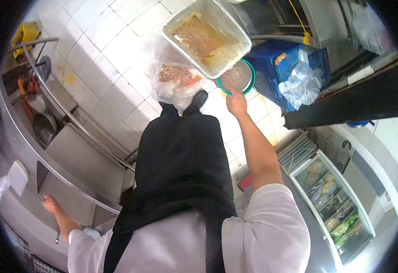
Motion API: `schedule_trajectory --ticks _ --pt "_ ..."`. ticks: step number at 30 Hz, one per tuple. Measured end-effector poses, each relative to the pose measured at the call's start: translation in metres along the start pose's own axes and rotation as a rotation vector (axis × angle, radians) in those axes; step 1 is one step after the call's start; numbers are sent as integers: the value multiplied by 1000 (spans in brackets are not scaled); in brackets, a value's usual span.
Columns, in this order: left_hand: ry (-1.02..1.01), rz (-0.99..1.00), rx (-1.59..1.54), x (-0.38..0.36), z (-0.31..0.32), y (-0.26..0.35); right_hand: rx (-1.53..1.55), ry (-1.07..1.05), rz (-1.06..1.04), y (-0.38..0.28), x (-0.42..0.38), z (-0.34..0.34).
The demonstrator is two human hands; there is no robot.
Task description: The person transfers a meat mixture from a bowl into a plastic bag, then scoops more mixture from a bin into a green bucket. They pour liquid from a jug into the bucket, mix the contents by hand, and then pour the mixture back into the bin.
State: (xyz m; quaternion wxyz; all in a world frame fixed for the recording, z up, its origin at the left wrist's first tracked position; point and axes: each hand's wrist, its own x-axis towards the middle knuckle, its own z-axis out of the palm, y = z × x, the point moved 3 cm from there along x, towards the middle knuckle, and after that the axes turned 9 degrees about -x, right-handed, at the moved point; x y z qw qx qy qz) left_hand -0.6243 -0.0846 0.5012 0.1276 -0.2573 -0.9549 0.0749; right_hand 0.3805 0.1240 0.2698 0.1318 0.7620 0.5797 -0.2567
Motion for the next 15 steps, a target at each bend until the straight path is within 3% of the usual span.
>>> schedule_trajectory --ticks 2,5,7,15 --pt "70 -26 -202 14 -58 99 50 33 12 7 8 9" --pt "45 112 -173 48 -92 202 174 52 39 16 19 24" --pt "122 243 -192 59 -102 258 228 14 102 26 27 43" --pt "-103 671 -280 1 -147 440 359 -112 298 78 53 97"
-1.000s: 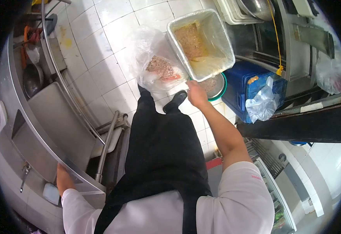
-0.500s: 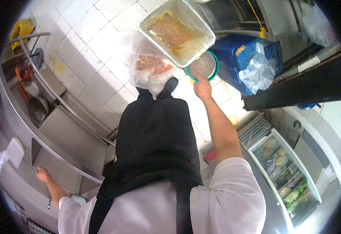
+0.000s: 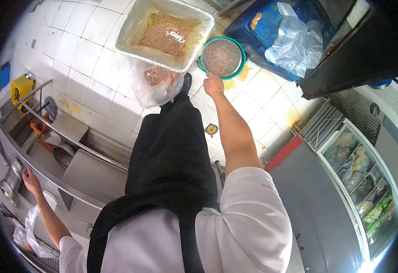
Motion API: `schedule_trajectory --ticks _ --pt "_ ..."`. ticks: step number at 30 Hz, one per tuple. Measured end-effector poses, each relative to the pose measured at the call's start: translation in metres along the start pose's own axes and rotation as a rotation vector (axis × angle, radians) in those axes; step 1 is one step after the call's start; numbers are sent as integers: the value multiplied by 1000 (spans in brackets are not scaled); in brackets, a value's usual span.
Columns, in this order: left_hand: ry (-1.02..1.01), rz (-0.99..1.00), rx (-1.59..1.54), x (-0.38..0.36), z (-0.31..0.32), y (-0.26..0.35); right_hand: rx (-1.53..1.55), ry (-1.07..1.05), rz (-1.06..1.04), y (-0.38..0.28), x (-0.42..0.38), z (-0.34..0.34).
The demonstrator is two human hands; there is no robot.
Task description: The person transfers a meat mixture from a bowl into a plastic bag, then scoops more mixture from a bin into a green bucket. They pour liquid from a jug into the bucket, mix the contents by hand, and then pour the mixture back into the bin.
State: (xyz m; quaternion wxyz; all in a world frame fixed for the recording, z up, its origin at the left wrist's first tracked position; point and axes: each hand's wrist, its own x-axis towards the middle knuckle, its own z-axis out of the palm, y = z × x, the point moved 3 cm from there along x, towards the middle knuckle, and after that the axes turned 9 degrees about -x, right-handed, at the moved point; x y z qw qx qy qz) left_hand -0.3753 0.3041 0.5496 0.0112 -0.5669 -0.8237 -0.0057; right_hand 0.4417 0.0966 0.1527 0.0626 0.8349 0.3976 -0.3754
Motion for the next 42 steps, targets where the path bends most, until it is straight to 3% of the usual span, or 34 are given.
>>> schedule_trajectory --ticks 2,6,8,9,11,13,16,18,20,22,24,26,29,30,31,33,36,39,42 --pt "-32 90 -75 5 10 27 50 14 16 12 1 7" --pt "-164 271 -232 -28 43 180 235 68 58 6 20 0" --pt "-366 82 -488 -32 92 235 362 77 71 -5 32 -3" --pt "-382 205 -534 -18 133 244 393 109 58 -10 40 0" --pt "-435 326 -446 -35 174 333 437 181 73 -23 54 6" --pt "-656 162 -550 -43 229 403 526 169 155 -34 71 20" --pt "-679 409 -450 -24 328 461 509 125 253 -52 80 19" --pt "-782 384 -318 -14 365 497 576 158 315 -55 84 25" --pt "-839 387 -375 7 425 494 595 267 382 -55 81 27" --pt "-909 144 -511 -4 439 494 710 290 357 -53 75 14" --pt "-931 -334 -725 -30 437 501 713 375 333 -46 81 17" --pt "-973 -403 -925 -40 457 483 617 516 293 -44 101 34" --pt "-829 -669 -1067 -92 458 469 558 595 274 -53 118 3" --pt "-1030 -674 -1331 -106 491 448 556 608 282 -60 119 -16" --pt "-1197 -700 -1406 -130 499 449 499 645 238 -69 124 -36" --pt "-1259 -663 -1238 -178 448 494 372 713 159 -82 133 -66" --pt "-991 -601 -1259 -190 482 495 115 714 52 -96 162 -98" --pt "-914 -514 -1225 -170 473 498 -87 687 -90 -104 191 -110" --pt "-847 -302 -1144 -143 474 503 -19 441 -121 -106 213 -117"
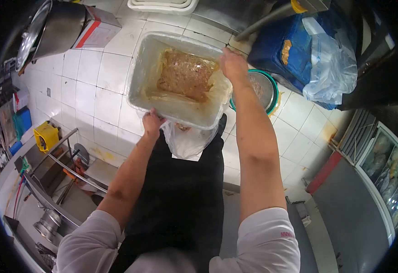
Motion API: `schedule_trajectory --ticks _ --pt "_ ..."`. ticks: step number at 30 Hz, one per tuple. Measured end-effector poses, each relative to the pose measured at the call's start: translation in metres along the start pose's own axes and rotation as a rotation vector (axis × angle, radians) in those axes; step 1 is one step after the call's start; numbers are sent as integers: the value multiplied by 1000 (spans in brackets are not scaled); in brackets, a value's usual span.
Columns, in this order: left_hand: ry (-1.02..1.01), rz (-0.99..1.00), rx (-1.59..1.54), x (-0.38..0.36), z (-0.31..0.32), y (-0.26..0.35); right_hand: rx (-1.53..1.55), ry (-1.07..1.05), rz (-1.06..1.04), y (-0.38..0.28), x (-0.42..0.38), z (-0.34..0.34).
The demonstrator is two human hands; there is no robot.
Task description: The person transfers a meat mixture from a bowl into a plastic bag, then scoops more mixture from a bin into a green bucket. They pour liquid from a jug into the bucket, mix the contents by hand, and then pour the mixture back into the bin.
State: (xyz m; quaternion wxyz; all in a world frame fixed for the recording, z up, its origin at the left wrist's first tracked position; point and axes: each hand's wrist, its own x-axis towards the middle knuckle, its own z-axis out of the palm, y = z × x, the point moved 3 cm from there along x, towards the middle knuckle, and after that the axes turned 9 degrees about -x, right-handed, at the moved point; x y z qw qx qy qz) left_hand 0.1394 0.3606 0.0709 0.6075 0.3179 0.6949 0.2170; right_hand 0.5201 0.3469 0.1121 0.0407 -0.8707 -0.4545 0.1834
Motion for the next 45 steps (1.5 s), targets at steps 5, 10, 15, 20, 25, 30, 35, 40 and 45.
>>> schedule_trajectory --ticks 5,10,15,20,25,30,35,40,45 --pt "-82 244 504 67 -22 49 -167 -52 -21 11 -18 18" --pt "-218 466 978 148 -16 111 -146 -79 113 -2 -72 31" --pt "-261 697 1029 164 33 184 -46 -106 274 -29 -130 69" --pt "-431 557 653 170 47 203 208 -120 537 -72 -178 104" --pt "-378 544 827 166 -4 138 454 -130 656 -71 -173 98" --pt "-408 309 800 117 -27 118 394 34 606 -66 -122 73" --pt "-425 119 485 115 -31 94 351 -60 625 -62 -108 79" --pt "-545 246 531 103 -16 112 353 -38 620 -49 -111 75" --pt "-598 334 556 66 26 160 507 34 748 -26 -122 78"
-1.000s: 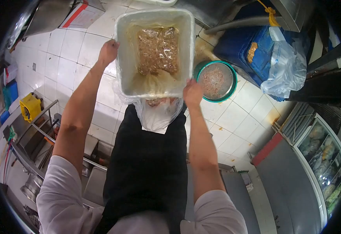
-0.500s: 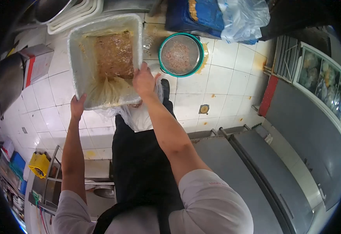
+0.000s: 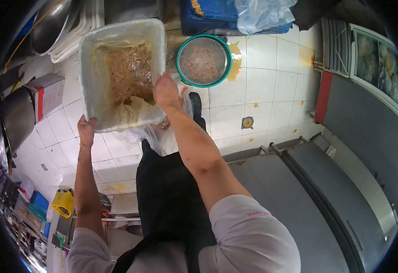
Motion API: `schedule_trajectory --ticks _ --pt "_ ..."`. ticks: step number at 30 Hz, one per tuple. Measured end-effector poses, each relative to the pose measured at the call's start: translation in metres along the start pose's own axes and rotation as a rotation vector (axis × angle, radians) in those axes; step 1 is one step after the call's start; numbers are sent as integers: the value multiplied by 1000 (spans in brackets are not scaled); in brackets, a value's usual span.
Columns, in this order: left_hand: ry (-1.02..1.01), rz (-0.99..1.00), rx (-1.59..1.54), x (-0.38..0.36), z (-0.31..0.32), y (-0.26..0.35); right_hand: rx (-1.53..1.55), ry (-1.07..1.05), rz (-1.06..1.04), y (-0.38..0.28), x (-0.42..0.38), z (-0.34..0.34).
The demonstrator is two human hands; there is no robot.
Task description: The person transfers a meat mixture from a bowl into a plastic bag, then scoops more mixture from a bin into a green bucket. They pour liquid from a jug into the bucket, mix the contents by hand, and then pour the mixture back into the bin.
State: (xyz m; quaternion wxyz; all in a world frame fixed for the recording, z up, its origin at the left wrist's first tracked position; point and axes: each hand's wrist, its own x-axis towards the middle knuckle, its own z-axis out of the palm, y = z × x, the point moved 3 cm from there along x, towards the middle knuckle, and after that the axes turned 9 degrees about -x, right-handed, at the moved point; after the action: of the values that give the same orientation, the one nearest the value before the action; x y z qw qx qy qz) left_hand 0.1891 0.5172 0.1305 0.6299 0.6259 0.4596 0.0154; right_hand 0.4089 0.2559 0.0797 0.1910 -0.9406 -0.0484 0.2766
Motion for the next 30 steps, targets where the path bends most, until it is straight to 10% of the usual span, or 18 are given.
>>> schedule_trajectory --ticks 9,24,28,30 --pt "-83 -29 185 -6 49 103 114 -61 302 56 -37 -1" --pt "-28 -162 214 -85 105 137 -88 -241 -10 125 -61 10" --pt "-17 -176 205 -94 123 147 164 -259 211 127 -64 -9" --pt "-6 -184 248 -96 128 149 -442 -350 -296 125 -54 -6"
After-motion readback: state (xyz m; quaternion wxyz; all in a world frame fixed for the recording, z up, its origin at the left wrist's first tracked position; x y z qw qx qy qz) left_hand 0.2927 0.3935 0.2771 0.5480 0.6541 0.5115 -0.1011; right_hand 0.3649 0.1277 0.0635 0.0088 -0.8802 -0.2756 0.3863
